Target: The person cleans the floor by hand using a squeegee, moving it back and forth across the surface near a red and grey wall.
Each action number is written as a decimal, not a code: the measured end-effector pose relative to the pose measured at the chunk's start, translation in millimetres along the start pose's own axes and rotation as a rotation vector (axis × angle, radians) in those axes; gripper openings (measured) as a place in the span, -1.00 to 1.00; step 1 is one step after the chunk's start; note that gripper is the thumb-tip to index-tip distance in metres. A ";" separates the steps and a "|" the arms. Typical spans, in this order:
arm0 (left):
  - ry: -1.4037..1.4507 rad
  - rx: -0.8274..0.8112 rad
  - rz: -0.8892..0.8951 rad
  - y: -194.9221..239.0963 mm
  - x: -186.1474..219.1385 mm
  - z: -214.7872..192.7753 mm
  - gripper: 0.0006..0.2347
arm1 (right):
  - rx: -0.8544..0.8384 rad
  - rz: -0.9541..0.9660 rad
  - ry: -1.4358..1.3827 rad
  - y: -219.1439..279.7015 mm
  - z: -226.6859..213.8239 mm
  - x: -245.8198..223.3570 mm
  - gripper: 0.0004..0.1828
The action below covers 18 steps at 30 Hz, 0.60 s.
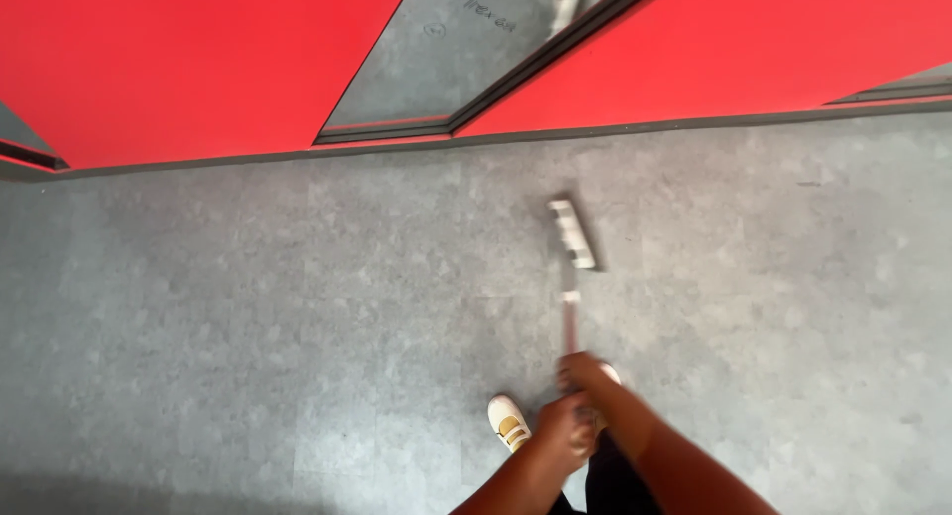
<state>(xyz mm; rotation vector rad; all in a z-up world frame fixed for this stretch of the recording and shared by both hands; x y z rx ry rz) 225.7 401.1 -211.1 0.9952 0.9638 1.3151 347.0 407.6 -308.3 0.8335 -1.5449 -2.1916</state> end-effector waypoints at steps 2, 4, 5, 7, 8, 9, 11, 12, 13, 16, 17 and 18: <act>0.048 0.114 -0.021 31.8 20.9 -30.8 -0.85 | -0.089 0.048 0.085 -12.1 55.0 21.4 -0.79; 0.091 0.147 0.024 41.2 44.2 -40.7 -0.85 | -0.164 0.075 0.168 -19.8 105.6 19.4 -0.79; 0.113 0.163 0.044 43.5 48.1 -47.4 -0.84 | -0.184 0.078 0.195 -21.4 117.7 17.2 -0.79; 0.064 0.115 0.076 34.8 48.3 -48.2 -0.83 | -0.208 0.049 0.215 -21.1 119.3 22.6 -0.77; 0.039 0.091 0.090 30.0 45.7 -45.1 -0.83 | -0.209 0.027 0.201 -19.0 110.3 26.3 -0.73; -0.028 0.021 0.117 29.9 35.0 -42.8 -0.84 | -0.209 -0.003 0.189 -16.5 101.6 23.0 -0.69; -0.110 -0.023 0.032 40.4 10.5 -36.9 -0.83 | -0.186 -0.170 0.321 3.1 68.5 34.5 -0.68; -0.124 0.005 -0.081 51.6 -5.6 -37.2 -0.81 | -0.150 -0.155 0.279 15.1 53.5 43.1 -0.68; -0.160 -0.026 -0.098 63.1 -17.8 -37.0 -0.84 | -0.112 -0.143 0.239 26.7 38.6 48.5 -0.68; -0.225 -0.107 -0.136 65.7 -30.3 -41.6 -0.85 | 0.065 -0.080 0.089 51.9 3.7 60.3 -0.70; -0.239 -0.136 -0.142 56.6 -32.2 -43.0 -0.83 | 0.115 -0.074 0.053 54.1 -0.2 59.4 -0.71; -0.217 -0.149 -0.179 43.5 -30.2 -44.8 -0.82 | 0.150 -0.070 0.019 54.5 0.0 59.2 -0.71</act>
Point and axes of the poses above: each hand's wrist, its own y-axis away from the middle knuckle, its own z-axis out of the palm, x = y × z, the point moved 2 cm from there along -y, towards the middle knuckle, and after that the axes turned 1 degree about -y, right-handed, at the moved point
